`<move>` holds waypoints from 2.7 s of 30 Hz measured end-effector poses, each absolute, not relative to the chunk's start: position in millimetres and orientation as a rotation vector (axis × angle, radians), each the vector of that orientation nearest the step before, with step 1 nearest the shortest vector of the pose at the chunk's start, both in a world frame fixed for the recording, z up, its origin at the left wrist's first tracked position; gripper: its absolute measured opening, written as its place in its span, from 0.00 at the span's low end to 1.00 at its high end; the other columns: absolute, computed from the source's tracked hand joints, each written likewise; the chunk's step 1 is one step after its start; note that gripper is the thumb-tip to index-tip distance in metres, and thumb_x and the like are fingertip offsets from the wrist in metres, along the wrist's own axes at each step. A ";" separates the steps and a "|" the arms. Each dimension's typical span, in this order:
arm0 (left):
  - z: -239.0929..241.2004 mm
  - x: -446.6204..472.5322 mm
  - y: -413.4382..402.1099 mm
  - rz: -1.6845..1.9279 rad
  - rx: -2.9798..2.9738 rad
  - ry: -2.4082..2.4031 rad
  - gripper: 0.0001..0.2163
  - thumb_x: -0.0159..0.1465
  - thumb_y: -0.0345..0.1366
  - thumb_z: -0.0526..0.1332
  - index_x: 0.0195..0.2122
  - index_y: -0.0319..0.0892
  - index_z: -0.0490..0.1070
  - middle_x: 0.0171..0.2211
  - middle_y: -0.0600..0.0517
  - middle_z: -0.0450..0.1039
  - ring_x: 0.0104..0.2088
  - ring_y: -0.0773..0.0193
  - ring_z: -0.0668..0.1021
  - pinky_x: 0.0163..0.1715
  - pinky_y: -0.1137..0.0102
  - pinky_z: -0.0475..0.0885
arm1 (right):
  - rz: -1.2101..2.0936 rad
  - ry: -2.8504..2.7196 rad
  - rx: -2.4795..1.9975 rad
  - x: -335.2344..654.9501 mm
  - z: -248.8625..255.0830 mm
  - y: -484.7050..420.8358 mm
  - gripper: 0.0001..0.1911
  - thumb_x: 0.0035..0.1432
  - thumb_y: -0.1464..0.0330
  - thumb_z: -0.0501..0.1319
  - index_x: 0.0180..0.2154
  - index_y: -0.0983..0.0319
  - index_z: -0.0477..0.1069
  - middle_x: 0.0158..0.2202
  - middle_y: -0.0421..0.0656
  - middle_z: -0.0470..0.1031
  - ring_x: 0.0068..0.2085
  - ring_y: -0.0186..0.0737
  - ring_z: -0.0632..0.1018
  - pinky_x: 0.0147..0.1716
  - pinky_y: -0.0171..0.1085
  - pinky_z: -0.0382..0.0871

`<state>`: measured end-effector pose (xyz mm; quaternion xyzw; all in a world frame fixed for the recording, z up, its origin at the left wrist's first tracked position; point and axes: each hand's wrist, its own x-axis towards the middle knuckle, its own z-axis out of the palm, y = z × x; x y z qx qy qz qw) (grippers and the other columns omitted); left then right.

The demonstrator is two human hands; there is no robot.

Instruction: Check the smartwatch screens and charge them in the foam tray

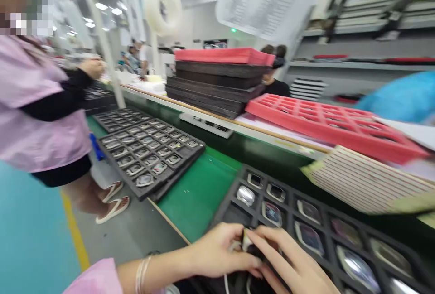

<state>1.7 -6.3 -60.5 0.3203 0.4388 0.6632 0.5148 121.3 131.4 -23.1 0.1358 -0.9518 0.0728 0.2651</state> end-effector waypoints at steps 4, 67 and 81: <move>-50.1 2.0 -16.5 1.560 0.904 1.163 0.14 0.57 0.38 0.66 0.42 0.38 0.70 0.37 0.49 0.71 0.39 0.61 0.73 0.44 0.68 0.68 | 0.325 -2.614 0.420 125.0 -16.0 121.0 0.16 0.64 0.77 0.51 0.52 0.67 0.65 0.43 0.53 0.70 0.43 0.47 0.73 0.40 0.43 0.74; -48.8 -10.5 -18.6 1.346 0.636 0.922 0.14 0.66 0.35 0.55 0.49 0.31 0.67 0.30 0.45 0.77 0.30 0.60 0.81 0.36 0.66 0.77 | 0.962 -2.870 -0.048 117.7 -14.1 119.2 0.24 0.58 0.64 0.64 0.53 0.67 0.66 0.39 0.47 0.67 0.38 0.44 0.71 0.39 0.40 0.70; -50.3 -5.0 -24.5 1.417 0.699 0.987 0.13 0.61 0.35 0.62 0.43 0.33 0.66 0.31 0.44 0.76 0.29 0.61 0.80 0.31 0.70 0.77 | 1.003 -2.695 0.101 121.3 -26.6 112.7 0.24 0.59 0.70 0.61 0.57 0.66 0.62 0.41 0.49 0.66 0.41 0.45 0.69 0.42 0.42 0.67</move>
